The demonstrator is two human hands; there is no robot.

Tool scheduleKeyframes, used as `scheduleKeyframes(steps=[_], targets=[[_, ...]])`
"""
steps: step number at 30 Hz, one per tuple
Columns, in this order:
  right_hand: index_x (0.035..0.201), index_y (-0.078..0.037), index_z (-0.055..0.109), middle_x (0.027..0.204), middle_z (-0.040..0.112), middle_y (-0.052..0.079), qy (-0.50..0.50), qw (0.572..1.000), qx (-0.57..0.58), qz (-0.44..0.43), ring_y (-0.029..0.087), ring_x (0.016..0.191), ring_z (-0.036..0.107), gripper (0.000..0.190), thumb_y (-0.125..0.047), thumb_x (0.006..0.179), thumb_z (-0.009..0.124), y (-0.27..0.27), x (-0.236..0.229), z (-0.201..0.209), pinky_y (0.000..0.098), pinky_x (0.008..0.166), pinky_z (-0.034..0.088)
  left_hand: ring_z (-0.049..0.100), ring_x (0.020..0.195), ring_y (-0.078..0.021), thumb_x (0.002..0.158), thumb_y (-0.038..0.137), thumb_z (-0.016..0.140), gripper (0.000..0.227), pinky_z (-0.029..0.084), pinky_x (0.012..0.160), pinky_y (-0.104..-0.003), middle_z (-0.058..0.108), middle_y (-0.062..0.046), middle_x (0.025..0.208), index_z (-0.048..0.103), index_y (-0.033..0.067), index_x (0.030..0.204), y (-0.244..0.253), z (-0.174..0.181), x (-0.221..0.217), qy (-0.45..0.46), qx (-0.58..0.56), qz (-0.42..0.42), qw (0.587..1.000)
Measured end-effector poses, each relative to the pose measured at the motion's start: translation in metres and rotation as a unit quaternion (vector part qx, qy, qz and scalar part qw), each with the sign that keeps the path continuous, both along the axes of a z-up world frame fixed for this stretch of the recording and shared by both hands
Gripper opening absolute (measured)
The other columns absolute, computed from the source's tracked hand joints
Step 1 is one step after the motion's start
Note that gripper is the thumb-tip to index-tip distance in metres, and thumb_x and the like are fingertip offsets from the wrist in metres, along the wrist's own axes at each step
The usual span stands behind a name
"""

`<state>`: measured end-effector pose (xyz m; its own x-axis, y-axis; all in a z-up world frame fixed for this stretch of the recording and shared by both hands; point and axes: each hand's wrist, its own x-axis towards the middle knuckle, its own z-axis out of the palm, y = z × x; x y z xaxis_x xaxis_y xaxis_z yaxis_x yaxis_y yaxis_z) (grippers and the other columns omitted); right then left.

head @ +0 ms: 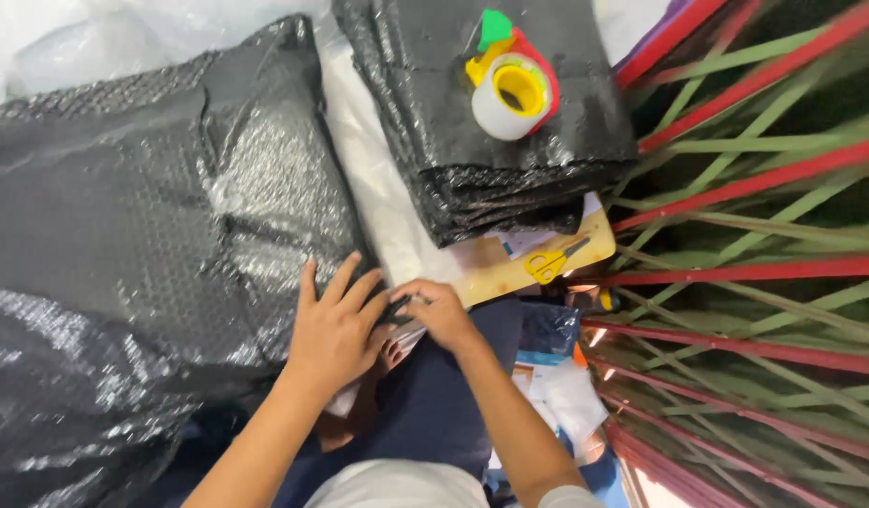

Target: Sealing a large black plastic bag containing a pillow using a handheld tape dispenser.

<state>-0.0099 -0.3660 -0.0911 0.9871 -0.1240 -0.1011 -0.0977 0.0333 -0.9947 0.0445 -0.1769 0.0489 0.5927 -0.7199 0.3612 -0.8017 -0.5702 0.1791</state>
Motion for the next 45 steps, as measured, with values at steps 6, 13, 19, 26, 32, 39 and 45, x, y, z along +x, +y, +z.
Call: scheduleKeyframes(steps=[6, 13, 19, 26, 32, 39, 45], targets=[[0.094, -0.008, 0.064, 0.098, 0.061, 0.006, -0.032, 0.986, 0.154, 0.051, 0.017, 0.096, 0.060, 0.033, 0.014, 0.068, 0.065, 0.005, 0.003, 0.017, 0.0252, 0.088, 0.052, 0.051, 0.137, -0.0317, 0.078, 0.050, 0.070, 0.042, 0.034, 0.109, -0.072, 0.065, -0.003, 0.126, 0.071, 0.0174, 0.105, 0.007, 0.005, -0.014, -0.002, 0.073, 0.015, 0.997], [0.080, -0.008, 0.063, 0.076, 0.066, 0.005, 0.005, 0.989, 0.148, 0.018, 0.014, 0.071, 0.066, 0.016, 0.004, 0.080, 0.073, 0.010, 0.021, 0.043, 0.0257, 0.073, 0.056, 0.058, 0.125, -0.0309, 0.085, 0.039, 0.067, 0.021, 0.038, 0.102, -0.069, 0.066, -0.001, 0.110, 0.070, 0.0183, 0.086, 0.004, 0.006, -0.021, -0.027, 0.034, 0.035, 0.998], [0.122, -0.010, 0.063, 0.142, 0.052, 0.014, -0.092, 0.940, 0.267, 0.190, 0.024, 0.139, 0.049, 0.059, -0.036, 0.076, 0.088, 0.010, -0.017, 0.039, 0.0387, 0.121, 0.039, 0.063, 0.118, -0.0307, 0.085, 0.028, 0.069, 0.018, 0.040, 0.103, -0.067, 0.069, -0.003, 0.104, 0.065, 0.0169, 0.071, 0.005, 0.013, -0.023, -0.040, -0.019, 0.053, 0.998], [0.109, -0.007, 0.074, 0.097, 0.069, 0.007, 0.083, 0.989, 0.094, 0.082, 0.011, 0.054, 0.057, 0.022, -0.002, 0.088, 0.074, 0.041, -0.017, 0.045, 0.0205, 0.042, 0.046, 0.065, 0.115, -0.0270, 0.084, 0.029, 0.068, 0.017, 0.040, 0.104, -0.062, 0.069, 0.001, 0.099, 0.063, 0.0188, 0.070, 0.018, -0.004, -0.027, -0.059, -0.002, 0.082, 0.995], [0.124, -0.007, 0.063, 0.128, 0.059, 0.015, -0.241, 0.941, -0.234, -0.042, 0.028, 0.120, 0.060, 0.040, -0.001, 0.087, 0.077, -0.033, 0.023, 0.156, 0.0369, 0.103, 0.054, 0.066, 0.112, -0.0256, 0.083, 0.034, 0.072, 0.023, 0.042, 0.102, -0.061, 0.066, 0.002, 0.095, 0.062, 0.0181, 0.072, 0.018, -0.002, -0.023, -0.087, 0.014, 0.089, 0.992], [0.133, -0.010, 0.056, 0.131, 0.056, 0.016, -0.128, 0.820, -0.506, -0.235, 0.039, 0.116, 0.056, 0.047, -0.013, 0.088, 0.068, -0.164, 0.151, 0.200, 0.0496, 0.100, 0.043, 0.059, 0.120, -0.0290, 0.081, 0.068, 0.067, 0.048, 0.039, 0.105, -0.067, 0.067, -0.001, 0.110, 0.068, 0.0210, 0.087, 0.024, -0.005, -0.027, -0.068, 0.048, 0.064, 0.994], [0.118, -0.024, 0.063, 0.112, 0.071, 0.013, 0.157, 0.835, -0.514, -0.120, 0.042, 0.103, 0.065, 0.035, -0.024, 0.085, 0.075, -0.187, 0.203, 0.199, 0.0527, 0.083, 0.049, 0.049, 0.133, -0.0332, 0.069, 0.092, 0.058, 0.082, 0.028, 0.107, -0.079, 0.062, -0.002, 0.124, 0.068, 0.0280, 0.119, 0.038, -0.013, -0.029, 0.018, 0.060, 0.019, 0.998]])
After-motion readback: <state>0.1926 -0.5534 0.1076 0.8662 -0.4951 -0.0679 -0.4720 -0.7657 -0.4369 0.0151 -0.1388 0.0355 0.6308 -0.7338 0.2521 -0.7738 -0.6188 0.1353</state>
